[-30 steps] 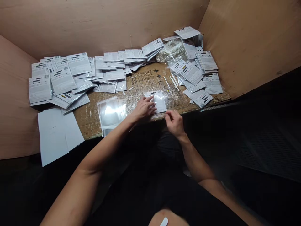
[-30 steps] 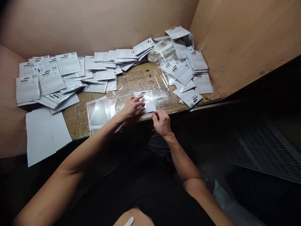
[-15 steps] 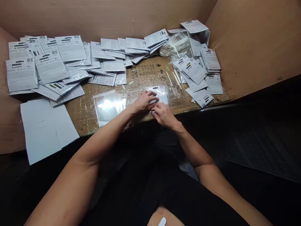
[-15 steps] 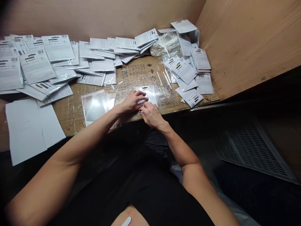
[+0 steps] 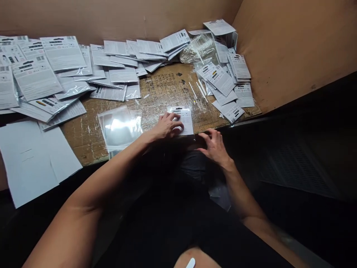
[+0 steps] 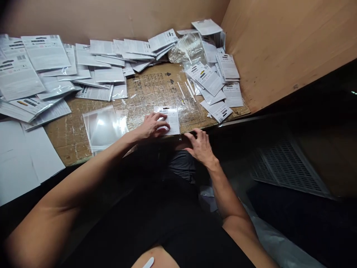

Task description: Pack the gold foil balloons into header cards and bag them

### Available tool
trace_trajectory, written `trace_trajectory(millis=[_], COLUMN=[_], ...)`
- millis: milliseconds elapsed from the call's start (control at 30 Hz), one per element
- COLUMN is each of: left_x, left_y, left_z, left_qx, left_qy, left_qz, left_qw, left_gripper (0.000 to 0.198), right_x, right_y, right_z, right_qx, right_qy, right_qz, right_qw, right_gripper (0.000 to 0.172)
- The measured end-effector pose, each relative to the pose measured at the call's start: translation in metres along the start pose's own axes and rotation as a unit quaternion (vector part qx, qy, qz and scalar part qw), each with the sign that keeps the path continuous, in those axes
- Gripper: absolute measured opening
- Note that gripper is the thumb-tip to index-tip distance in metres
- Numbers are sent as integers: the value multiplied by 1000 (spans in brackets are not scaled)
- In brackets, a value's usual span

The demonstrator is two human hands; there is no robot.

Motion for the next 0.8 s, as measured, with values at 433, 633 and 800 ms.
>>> trace_trajectory(millis=[433, 633, 800], left_x=[16, 55, 137], left_y=[30, 36, 13], left_z=[14, 44, 49], left_qx=[-11, -12, -56], left_qy=[4, -3, -27], left_qz=[88, 132, 200], left_qw=[996, 991, 978], left_gripper=[28, 33, 58], right_x=[-46, -41, -79], right_y=[46, 42, 14], right_z=[-52, -49, -56], right_qx=[-102, -484, -499], right_qy=[206, 224, 165], right_qz=[152, 56, 100], right_qw=[961, 844, 845], right_gripper=[34, 43, 42])
Point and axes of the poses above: each hand's wrist, its own x-axis away from the middle knuckle, its own y-axis out of the palm, z = x × y, the point moved 1 cm from there along -x, towards the middle knuckle, and after that the axes turned 3 degrees about -z, right-handed, at the moved point
